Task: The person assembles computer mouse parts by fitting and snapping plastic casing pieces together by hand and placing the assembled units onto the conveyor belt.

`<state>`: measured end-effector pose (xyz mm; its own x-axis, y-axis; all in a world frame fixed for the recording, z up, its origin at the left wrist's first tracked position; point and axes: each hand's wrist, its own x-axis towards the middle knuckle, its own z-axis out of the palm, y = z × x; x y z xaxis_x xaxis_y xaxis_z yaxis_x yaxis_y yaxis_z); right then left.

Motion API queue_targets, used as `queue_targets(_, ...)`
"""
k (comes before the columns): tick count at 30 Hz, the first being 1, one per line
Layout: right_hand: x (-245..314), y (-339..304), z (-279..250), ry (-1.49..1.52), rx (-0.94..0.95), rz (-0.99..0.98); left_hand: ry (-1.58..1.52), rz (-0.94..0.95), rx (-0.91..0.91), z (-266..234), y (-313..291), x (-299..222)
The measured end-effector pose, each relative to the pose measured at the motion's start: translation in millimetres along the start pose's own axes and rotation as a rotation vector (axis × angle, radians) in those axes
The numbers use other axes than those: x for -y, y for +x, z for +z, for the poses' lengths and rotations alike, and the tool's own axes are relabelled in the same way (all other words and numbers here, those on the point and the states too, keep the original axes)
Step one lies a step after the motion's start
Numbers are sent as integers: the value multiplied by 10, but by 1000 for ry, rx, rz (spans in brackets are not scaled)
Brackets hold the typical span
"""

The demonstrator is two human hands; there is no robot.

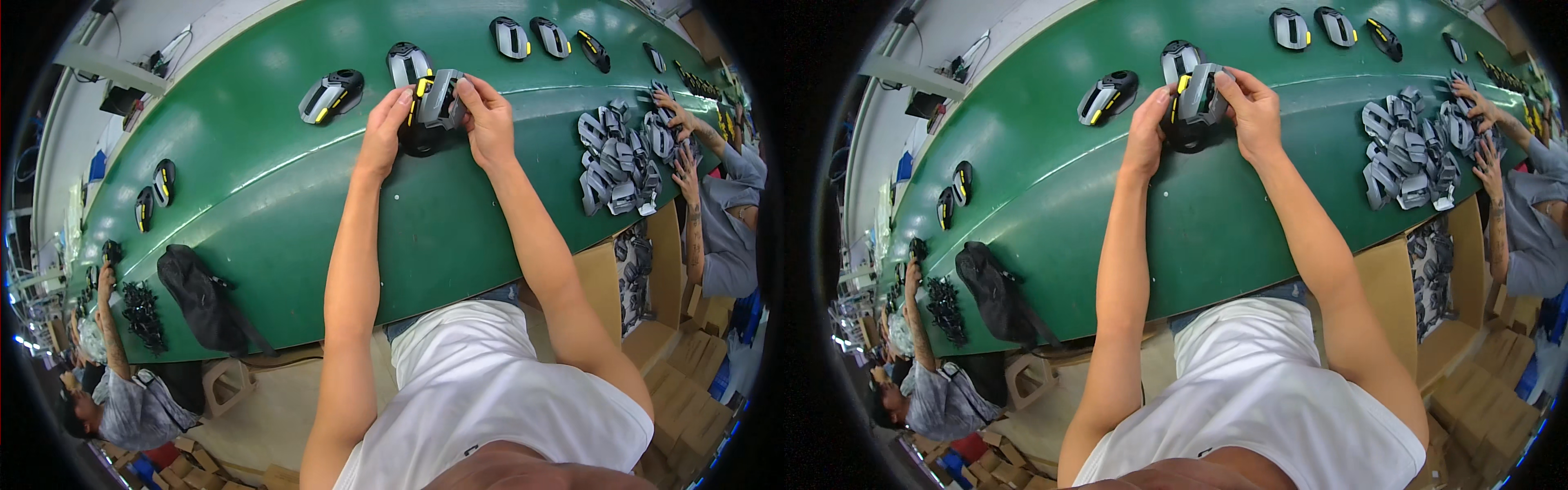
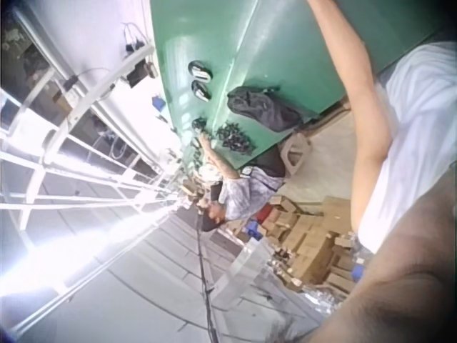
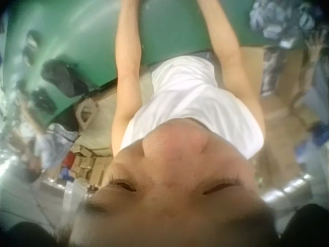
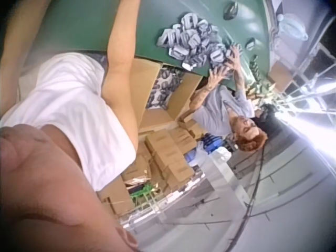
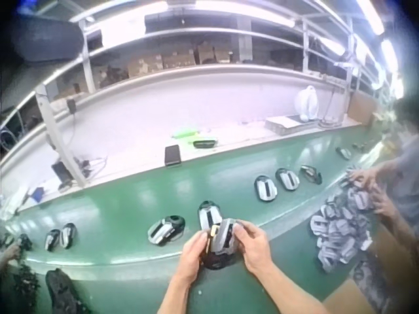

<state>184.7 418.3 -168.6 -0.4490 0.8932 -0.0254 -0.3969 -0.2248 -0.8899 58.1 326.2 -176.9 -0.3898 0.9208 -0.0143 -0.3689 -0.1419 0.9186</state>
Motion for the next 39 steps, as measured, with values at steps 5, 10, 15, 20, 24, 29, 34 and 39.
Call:
queue_targets(5, -138, 26, -56, -424, 54, -353, 15, 50, 10, 11, 23, 24)
queue_targets(10, -108, -22, 79, -160, 55, -156, -51, 129, -75, 53, 10, 29)
queue_targets(15, -37, -15, -60, -296, 260, 14, 101, 157, -60, 57, 18, 39)
queue_targets(20, 31, -14, -21, -229, 310, -42, 84, 251, -80, 145, 2, -5)
queue_targets(24, 37, 1, -51, -184, 338, 10, 111, 272, -94, 140, 3, 28)
queue_targets(29, 8, -14, -107, -218, 351, 31, 125, 290, -136, 166, -8, 51)
queue_targets(34, 78, -58, -35, -119, 381, 73, 28, 187, -87, 125, 1, 58)
queue_targets(39, 52, -35, -53, -129, 381, 51, 188, 266, -84, 155, -8, -9)
